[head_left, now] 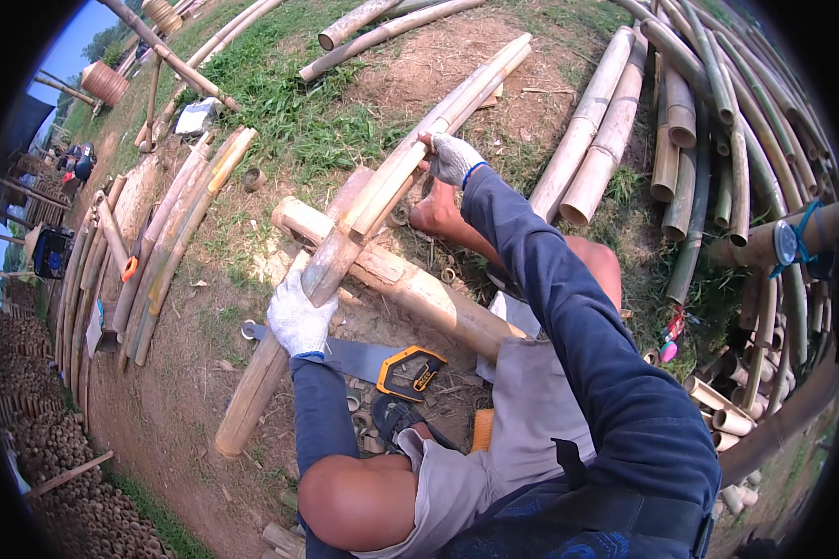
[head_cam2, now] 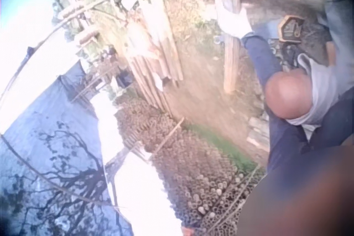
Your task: The person sits on the ground and uses a hand saw to cut bamboo poles into shorter sections. They repeatedly position the bamboo, saw through it, and set the cut pieces aside.
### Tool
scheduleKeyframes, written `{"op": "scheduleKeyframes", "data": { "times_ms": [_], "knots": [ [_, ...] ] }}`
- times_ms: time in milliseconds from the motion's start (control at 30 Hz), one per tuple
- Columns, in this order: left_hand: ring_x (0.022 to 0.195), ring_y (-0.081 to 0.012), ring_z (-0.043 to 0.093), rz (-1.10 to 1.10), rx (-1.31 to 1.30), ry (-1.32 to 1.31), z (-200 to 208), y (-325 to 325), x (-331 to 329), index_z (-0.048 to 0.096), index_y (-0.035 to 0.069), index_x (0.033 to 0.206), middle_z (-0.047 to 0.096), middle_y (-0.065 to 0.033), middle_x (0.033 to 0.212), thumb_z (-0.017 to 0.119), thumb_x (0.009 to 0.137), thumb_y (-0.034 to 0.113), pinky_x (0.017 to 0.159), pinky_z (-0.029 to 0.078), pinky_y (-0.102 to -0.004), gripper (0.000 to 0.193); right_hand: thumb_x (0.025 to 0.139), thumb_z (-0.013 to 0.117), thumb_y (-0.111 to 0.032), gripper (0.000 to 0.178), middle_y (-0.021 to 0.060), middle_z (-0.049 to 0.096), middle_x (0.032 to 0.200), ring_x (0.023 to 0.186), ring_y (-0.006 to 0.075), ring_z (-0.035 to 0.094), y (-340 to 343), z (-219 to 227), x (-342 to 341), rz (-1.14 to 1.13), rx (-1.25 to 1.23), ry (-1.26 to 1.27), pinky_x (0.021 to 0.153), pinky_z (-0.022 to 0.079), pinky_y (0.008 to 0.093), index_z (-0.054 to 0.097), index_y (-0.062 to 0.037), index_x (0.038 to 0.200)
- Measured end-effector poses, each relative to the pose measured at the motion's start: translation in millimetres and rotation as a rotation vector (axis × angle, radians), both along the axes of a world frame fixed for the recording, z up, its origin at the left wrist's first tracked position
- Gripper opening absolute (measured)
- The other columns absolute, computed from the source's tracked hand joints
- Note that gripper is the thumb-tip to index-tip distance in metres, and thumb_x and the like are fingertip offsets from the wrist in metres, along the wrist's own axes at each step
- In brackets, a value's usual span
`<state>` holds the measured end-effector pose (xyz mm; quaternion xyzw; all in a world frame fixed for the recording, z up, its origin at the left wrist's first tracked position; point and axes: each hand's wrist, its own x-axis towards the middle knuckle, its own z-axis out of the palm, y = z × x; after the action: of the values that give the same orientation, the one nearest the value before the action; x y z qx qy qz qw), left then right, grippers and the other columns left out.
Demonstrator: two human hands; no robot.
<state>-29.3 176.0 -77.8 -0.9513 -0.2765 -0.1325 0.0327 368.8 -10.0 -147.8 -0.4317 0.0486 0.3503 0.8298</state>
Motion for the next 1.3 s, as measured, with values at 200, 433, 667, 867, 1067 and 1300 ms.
{"op": "scheduleKeyframes", "data": {
  "times_ms": [200, 433, 667, 867, 1067, 1300],
  "knots": [
    [0.110, -0.0337, 0.068, -0.030, 0.014, -0.029, -0.5, 6.4, -6.1, 0.059, 0.017, 0.144, 0.068, -0.0112, 0.121, 0.093, 0.069, 0.051, 0.097, 0.052, -0.0505, 0.089, 0.101, 0.076, -0.020, 0.020, 0.0083, 0.068, 0.099, 0.092, 0.0235, 0.069, 6.1, 7.5, -17.1, -0.008, -0.116, -0.089, 0.075, 0.065, 0.0398, 0.067, -0.0067, 0.113],
    [0.111, -0.0331, 0.069, -0.004, -0.049, 0.006, 7.8, 3.8, -4.9, 0.057, 0.019, 0.147, 0.067, -0.0113, 0.125, 0.093, 0.070, 0.053, 0.099, 0.054, -0.0485, 0.092, 0.102, 0.074, -0.021, 0.018, 0.0075, 0.064, 0.094, 0.082, 0.0235, 0.067, 1.4, 5.8, -9.7, 0.037, -0.086, -0.118, 0.076, 0.065, 0.0419, 0.065, -0.0081, 0.111],
    [0.114, -0.0360, 0.073, -0.013, -0.264, 0.064, 24.2, 25.0, -6.2, 0.059, 0.015, 0.150, 0.075, -0.0173, 0.123, 0.090, 0.069, 0.062, 0.100, 0.057, -0.0479, 0.098, 0.106, 0.068, -0.020, 0.011, 0.0029, 0.061, 0.083, 0.071, 0.0222, 0.060, -104.8, -24.5, 75.3, -0.232, -0.141, -0.110, 0.068, 0.059, 0.0431, 0.064, -0.0096, 0.104],
    [0.124, -0.0361, 0.070, -0.021, -0.435, 0.124, 39.0, 41.8, -15.1, 0.057, 0.020, 0.154, 0.073, -0.0175, 0.136, 0.089, 0.068, 0.060, 0.107, 0.054, -0.0459, 0.101, 0.092, 0.079, -0.021, 0.051, 0.0150, 0.071, 0.108, 0.101, 0.0218, 0.068, -271.0, 35.8, 94.3, -0.577, -1.259, -0.793, 0.081, 0.056, 0.0361, 0.067, 0.0021, 0.135],
    [0.124, -0.0389, 0.069, 0.012, -0.514, 0.204, 46.9, 55.0, -42.7, 0.062, 0.017, 0.150, 0.073, -0.0199, 0.134, 0.089, 0.066, 0.063, 0.109, 0.053, -0.0462, 0.099, 0.106, 0.070, -0.012, 0.052, 0.0106, 0.062, 0.134, 0.115, 0.0162, 0.063, -233.5, 60.6, -215.0, 0.344, -0.520, -1.212, 0.098, 0.053, 0.0307, 0.052, -0.0036, 0.154],
    [0.125, -0.0405, 0.067, 0.070, -0.434, 0.261, 48.1, 80.4, -113.5, 0.062, 0.015, 0.148, 0.069, -0.0221, 0.135, 0.089, 0.066, 0.063, 0.111, 0.052, -0.0468, 0.099, 0.086, 0.077, -0.030, 0.056, 0.0188, 0.060, 0.126, 0.121, 0.0403, 0.059, -97.6, -43.6, -421.3, 1.051, -0.717, -1.898, 0.097, 0.051, 0.0549, 0.060, -0.0090, 0.135]
  ]
}}
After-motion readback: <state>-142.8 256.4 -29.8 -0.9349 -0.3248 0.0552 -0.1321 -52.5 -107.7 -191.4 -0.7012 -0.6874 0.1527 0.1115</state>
